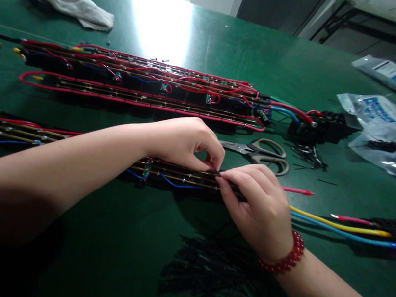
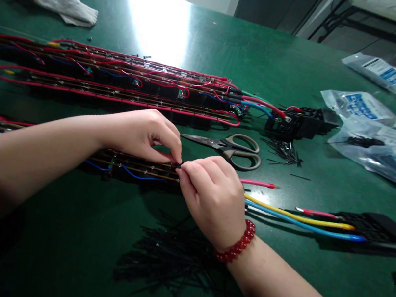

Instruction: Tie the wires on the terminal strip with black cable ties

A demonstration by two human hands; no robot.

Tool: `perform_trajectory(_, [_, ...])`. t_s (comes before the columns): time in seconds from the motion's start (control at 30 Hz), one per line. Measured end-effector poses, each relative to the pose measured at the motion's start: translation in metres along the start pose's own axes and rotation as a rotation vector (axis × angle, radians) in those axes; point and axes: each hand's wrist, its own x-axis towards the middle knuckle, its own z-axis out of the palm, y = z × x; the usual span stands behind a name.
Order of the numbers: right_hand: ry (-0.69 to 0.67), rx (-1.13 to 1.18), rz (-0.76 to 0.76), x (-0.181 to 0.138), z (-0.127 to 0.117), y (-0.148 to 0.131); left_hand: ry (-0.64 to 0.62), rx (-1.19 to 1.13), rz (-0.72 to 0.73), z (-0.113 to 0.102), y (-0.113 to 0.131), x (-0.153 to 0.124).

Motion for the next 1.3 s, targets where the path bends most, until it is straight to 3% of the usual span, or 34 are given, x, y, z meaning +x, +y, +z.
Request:
perform_trajectory(0.43, [-0.014,0.004,0.032,0.0007,-0.0017,-0.0007,-0.001,-0.078,-0.023,-0.0005,0.0022,0.0008])
perform_trajectory(0.7, [-0.028,-0.005,-0.04,0.0014,-0.001,0.002,0.001,-0.059,-0.028,0.0006,0.0033,0.0006])
perform_trajectory(1.3, [-0.039,-0.002,0.024,0.001,-0.0011,0.0004,0.015,-0.076,-0.044,0.0029,0.0015,0.0002])
